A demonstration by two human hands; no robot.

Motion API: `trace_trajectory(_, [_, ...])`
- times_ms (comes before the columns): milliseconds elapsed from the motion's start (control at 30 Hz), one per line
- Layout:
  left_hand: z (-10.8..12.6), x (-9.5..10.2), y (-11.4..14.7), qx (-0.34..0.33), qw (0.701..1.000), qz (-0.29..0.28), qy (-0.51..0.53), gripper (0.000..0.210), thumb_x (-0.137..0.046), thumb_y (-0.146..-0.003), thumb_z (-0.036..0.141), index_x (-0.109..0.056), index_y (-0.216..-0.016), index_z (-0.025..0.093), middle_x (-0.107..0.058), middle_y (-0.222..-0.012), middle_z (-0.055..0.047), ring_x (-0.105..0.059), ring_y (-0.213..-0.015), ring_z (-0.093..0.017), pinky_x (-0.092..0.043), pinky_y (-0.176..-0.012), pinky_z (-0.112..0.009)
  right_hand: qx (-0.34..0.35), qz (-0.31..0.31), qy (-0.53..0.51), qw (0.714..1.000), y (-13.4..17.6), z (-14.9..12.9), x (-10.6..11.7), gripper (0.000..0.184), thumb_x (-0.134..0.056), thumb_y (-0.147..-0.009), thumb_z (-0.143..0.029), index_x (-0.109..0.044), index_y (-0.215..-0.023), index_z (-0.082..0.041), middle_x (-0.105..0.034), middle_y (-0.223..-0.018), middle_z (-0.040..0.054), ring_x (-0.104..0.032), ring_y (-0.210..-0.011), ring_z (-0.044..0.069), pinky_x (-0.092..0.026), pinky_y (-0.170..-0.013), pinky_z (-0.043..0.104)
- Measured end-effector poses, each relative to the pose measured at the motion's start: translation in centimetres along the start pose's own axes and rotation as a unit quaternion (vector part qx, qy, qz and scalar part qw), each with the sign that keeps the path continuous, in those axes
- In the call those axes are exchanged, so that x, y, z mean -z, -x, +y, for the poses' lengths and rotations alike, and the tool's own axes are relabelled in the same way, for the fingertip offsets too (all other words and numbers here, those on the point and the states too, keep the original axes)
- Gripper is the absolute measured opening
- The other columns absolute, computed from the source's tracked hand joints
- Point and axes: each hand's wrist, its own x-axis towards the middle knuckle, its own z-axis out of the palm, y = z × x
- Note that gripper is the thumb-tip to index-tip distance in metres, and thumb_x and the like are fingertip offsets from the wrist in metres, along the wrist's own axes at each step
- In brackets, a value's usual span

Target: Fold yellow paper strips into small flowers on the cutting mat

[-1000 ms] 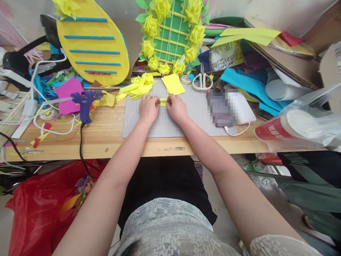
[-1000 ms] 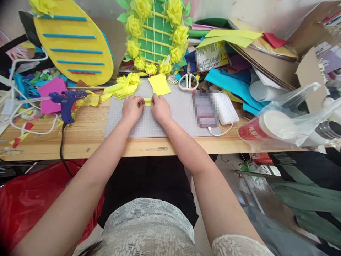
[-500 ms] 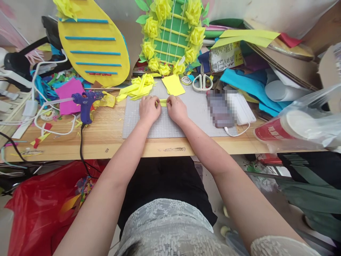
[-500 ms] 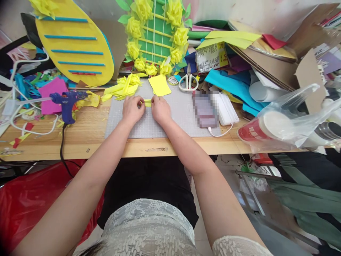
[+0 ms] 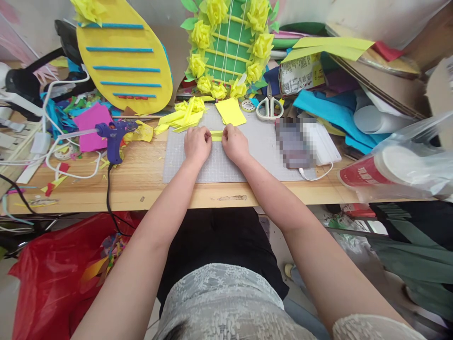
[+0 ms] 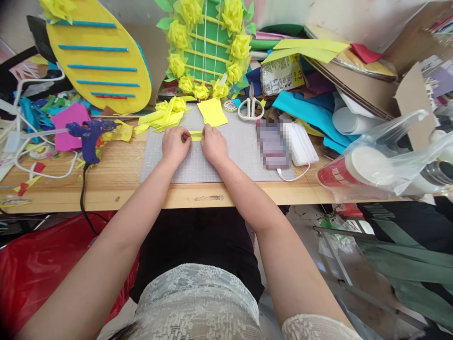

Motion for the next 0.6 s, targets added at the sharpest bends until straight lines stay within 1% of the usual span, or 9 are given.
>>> trace_trajectory(167, [0.3, 0.2, 0.2, 0.002, 1.0, -0.014, -0.011, 0.019, -0.047, -0.084, 0.017, -0.066, -0.085, 0.02, -0.067, -0.094, -0.009, -0.053, -0.105, -0.026, -0.041, -0.096, -0.041, -0.009, -0.017, 0.025, 1.0, 0.1, -0.4, 0.3, 0.02, -0.037, -0.091, -0.017, -0.053, -0.102, -0.017, -0.061, -0.102, 0.0128, -0.058, -0.095, 0.023, -0.045, -0.089, 0.04])
trace_trajectory(333, [0.5, 0.1, 0.2, 0.0, 0.999, -0.02, -0.029, 0.019, -0.047, -0.085, 0.018, -0.065, -0.086, 0.019, -0.066, -0.099, -0.012, -0.05, -0.111, -0.029, -0.04, -0.098, -0.044, 0.0, -0.014, 0.048, 0.999, 0.3, -0.8, 0.6, 0.022, -0.037, -0.091, -0.016, -0.056, -0.101, -0.015, -0.062, -0.104, 0.0156, -0.058, -0.095, 0.026, -0.046, -0.087, 0.041])
trace_trajectory(467, [0.7, -0.2, 0.1, 0.001, 1.0, -0.001, -0.032, 0.012, -0.055, -0.082, 0.027, -0.064, -0.083, 0.02, -0.064, -0.101, -0.013, -0.048, -0.113, -0.031, -0.037, -0.101, -0.046, 0.0, -0.037, 0.078, 0.996, 0.4, -1.3, 0.9, 0.024, -0.037, -0.091, -0.017, -0.056, -0.104, -0.012, -0.061, -0.11, 0.02, -0.058, -0.101, 0.03, -0.046, -0.089, 0.044])
trace_trajectory(600, [0.7, -0.3, 0.0, 0.013, 1.0, 0.014, -0.021, 0.01, -0.062, -0.078, 0.031, -0.064, -0.08, 0.021, -0.06, -0.103, -0.013, -0.045, -0.116, -0.033, -0.035, -0.104, -0.049, 0.011, -0.035, 0.078, 0.996, 0.5, -1.5, 0.7, 0.023, -0.044, -0.088, -0.021, -0.055, -0.105, -0.01, -0.059, -0.111, 0.0215, -0.056, -0.104, 0.031, -0.045, -0.091, 0.045])
